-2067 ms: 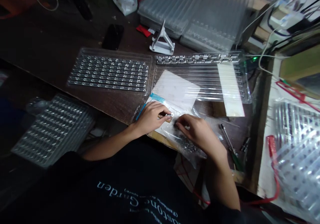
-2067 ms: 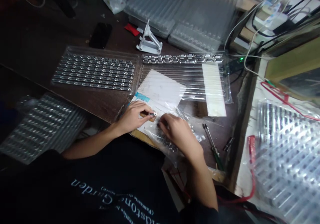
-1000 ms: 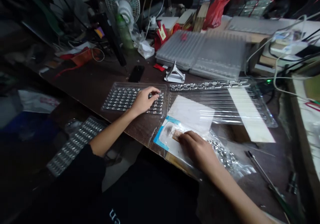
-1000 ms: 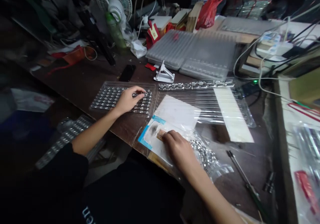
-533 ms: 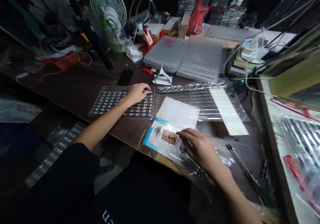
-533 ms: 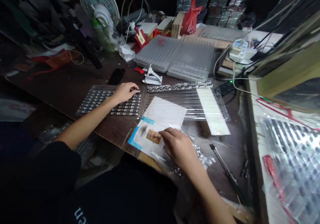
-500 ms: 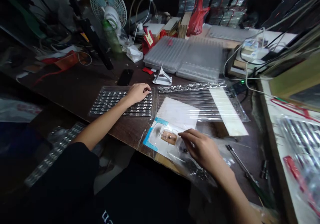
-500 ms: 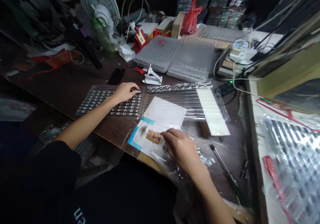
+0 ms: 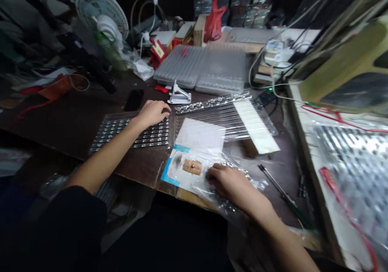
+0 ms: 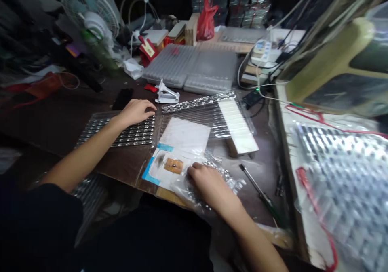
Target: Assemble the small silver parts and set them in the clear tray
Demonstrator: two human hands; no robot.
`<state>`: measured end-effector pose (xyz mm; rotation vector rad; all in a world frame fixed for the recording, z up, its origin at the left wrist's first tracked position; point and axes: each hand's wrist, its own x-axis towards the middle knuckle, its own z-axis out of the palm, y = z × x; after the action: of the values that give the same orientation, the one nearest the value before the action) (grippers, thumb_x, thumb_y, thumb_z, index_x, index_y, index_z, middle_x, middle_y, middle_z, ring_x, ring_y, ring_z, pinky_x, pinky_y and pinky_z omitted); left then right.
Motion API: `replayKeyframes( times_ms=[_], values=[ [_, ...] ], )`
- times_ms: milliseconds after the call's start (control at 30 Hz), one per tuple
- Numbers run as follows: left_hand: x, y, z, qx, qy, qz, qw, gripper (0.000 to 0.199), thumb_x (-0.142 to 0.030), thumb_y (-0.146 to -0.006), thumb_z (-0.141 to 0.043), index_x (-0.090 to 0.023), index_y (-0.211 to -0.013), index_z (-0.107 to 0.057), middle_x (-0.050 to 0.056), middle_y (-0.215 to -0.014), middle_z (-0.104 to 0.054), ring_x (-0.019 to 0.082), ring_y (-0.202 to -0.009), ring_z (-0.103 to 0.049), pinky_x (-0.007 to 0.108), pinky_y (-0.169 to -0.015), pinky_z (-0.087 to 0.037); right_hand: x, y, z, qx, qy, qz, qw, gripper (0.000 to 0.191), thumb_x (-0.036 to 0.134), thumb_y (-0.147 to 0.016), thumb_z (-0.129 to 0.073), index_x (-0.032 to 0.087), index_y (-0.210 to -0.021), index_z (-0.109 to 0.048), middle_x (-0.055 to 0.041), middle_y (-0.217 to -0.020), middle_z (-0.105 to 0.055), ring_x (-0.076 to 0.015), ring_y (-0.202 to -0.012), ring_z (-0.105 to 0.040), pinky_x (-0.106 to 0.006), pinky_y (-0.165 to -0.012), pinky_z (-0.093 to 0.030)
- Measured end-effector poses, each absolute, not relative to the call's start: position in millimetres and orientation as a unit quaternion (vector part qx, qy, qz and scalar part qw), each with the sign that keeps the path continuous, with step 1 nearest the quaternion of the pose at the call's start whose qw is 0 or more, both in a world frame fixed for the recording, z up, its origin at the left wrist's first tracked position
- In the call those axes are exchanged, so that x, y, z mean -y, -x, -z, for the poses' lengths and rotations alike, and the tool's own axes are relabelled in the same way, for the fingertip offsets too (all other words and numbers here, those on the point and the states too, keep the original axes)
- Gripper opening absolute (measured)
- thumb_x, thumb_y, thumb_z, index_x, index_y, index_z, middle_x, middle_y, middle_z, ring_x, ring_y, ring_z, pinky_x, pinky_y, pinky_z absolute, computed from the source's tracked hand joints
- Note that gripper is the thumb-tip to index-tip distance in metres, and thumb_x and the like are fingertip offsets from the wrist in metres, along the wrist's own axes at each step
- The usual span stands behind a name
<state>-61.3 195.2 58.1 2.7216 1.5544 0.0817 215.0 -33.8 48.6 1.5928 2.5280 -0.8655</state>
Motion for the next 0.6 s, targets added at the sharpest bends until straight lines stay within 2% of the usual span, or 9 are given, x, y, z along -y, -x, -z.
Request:
replayKeyframes(
  times_ms=[167, 267, 333, 433, 600],
  values=[
    [-198.0, -1.5, -72.8, -0.466, -0.884, -0.04, -0.007, 0.025, -0.027, -0.089, -0.06, -0.022, -0.107, -0.075, 0.005, -0.116, -0.074, 0.025, -0.111, -0.065, 0.034, -0.096, -0.044, 33.9, -216.6, -42.9, -0.814, -0.504, 0.289, -0.019, 0.016, 0.011, -0.091, -0.05, 0.018, -0.089, -0.064, -0.0076, -0.091, -0.069, -0.0171, -0.073, -0.063, -0.028, -0.063, -0.039],
    [-203.4, -22.2, -76.5, -0.514, -0.857, 0.006, -0.026, 0.02, -0.02, -0.084, -0.064, -0.019, -0.098, -0.078, 0.009, -0.107, -0.075, 0.028, -0.109, -0.066, 0.037, -0.096, -0.044, 32.6, -220.3, -41.4, -0.81, -0.492, 0.313, -0.053, 0.017, 0.014, -0.094, -0.049, 0.018, -0.094, -0.065, -0.0071, -0.093, -0.068, -0.017, -0.077, -0.063, -0.027, -0.068, -0.042],
    [-205.8, -23.5, -73.7, -0.537, -0.843, 0.027, -0.026, 0.015, -0.019, -0.08, -0.068, -0.019, -0.09, -0.079, 0.009, -0.1, -0.076, 0.028, -0.105, -0.067, 0.037, -0.094, -0.046, 31.0, -222.4, -41.7, -0.808, -0.484, 0.327, -0.085, 0.021, 0.018, -0.098, -0.046, 0.018, -0.097, -0.067, -0.0075, -0.097, -0.067, -0.0169, -0.08, -0.064, -0.027, -0.072, -0.044],
    [-207.5, -15.6, -65.0, -0.548, -0.835, 0.039, -0.02, 0.013, -0.022, -0.077, -0.074, -0.019, -0.089, -0.078, 0.008, -0.099, -0.076, 0.027, -0.104, -0.067, 0.035, -0.093, -0.047, 28.3, -225.3, -41.5, -0.8, -0.486, 0.329, -0.128, 0.024, 0.022, -0.101, -0.044, 0.018, -0.099, -0.068, -0.0077, -0.098, -0.067, -0.0174, -0.083, -0.064, -0.028, -0.075, -0.046],
    [-209.5, -1.7, -59.9, -0.551, -0.833, 0.041, 0.005, 0.014, -0.027, -0.082, -0.071, -0.018, -0.092, -0.076, 0.008, -0.1, -0.075, 0.026, -0.103, -0.066, 0.035, -0.092, -0.047, 24.1, -228.2, -37.7, -0.79, -0.481, 0.334, -0.181, 0.018, 0.025, -0.097, -0.054, 0.019, -0.094, -0.071, -0.0056, -0.091, -0.071, -0.0175, -0.081, -0.065, -0.029, -0.074, -0.048]
  ],
)
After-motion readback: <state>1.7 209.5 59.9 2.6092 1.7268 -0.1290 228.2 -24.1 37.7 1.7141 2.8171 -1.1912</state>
